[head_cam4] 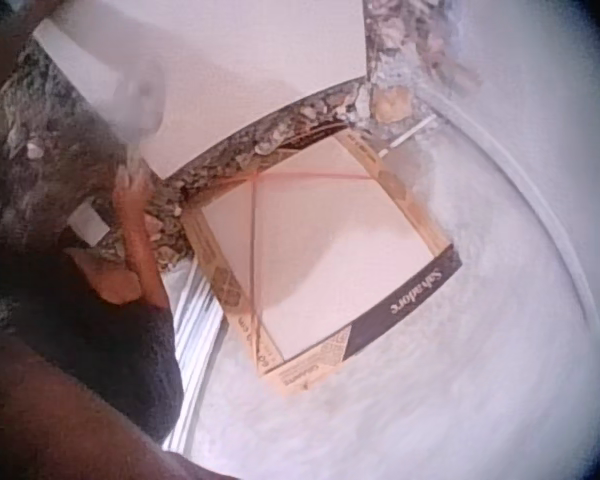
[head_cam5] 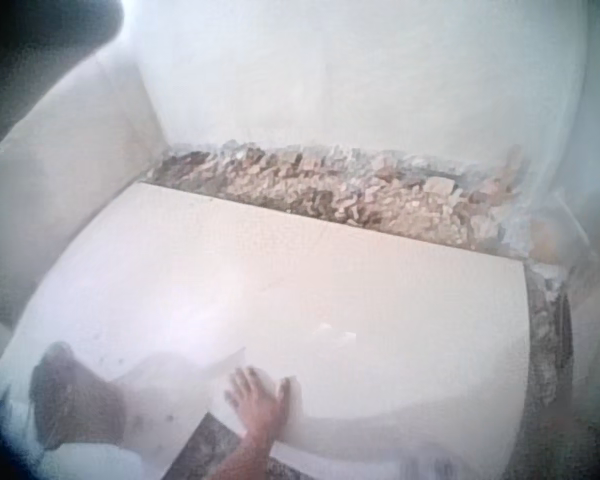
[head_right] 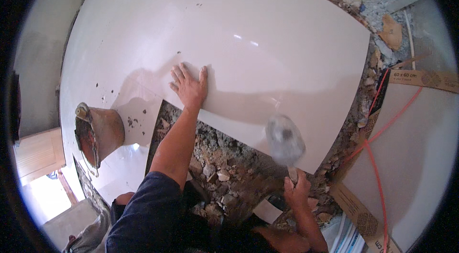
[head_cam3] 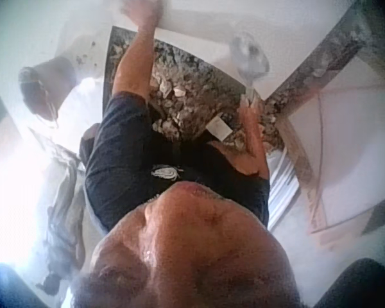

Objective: The person spreads cement on the floor using a trowel, then places a large white tile onto the prepared area. They use a rubber mallet to tap the tile into place, ensuring it is level and secure.

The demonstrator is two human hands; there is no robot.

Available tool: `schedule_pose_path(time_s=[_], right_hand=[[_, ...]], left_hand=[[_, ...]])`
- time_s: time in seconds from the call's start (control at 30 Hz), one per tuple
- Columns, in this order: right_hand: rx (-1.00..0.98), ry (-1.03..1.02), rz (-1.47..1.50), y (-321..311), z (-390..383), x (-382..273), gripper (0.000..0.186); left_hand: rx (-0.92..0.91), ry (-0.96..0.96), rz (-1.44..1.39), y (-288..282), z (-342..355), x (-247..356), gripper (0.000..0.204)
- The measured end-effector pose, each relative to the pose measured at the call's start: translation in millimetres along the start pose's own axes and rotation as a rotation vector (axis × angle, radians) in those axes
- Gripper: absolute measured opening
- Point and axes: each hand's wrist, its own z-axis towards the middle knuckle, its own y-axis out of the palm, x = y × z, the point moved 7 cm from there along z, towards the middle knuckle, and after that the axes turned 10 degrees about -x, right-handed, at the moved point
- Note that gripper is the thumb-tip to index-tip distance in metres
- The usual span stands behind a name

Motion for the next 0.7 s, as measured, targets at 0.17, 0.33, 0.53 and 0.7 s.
schedule_pose_path(time_s=[0.17,0.33,0.53,0.7], right_hand=[[-0.004,0.12,-0.069,6,-11,28,0.04],[-0.041,0.138,-0.136,5,-3,21,0.039],[-0.059,-0.067,-0.009,7,18,-10,0.037],[-0.16,-0.028,-0.252,31,39,-11,0.037]], left_hand=[[0.013,-0.026,0.013,6,2,-7,0.088],[-0.005,0.081,0.05,5,-17,-4,0.091],[-0.228,0.271,0.087,24,-126,-5,0.106],[-0.239,0.26,0.022,25,-139,-7,0.114]])
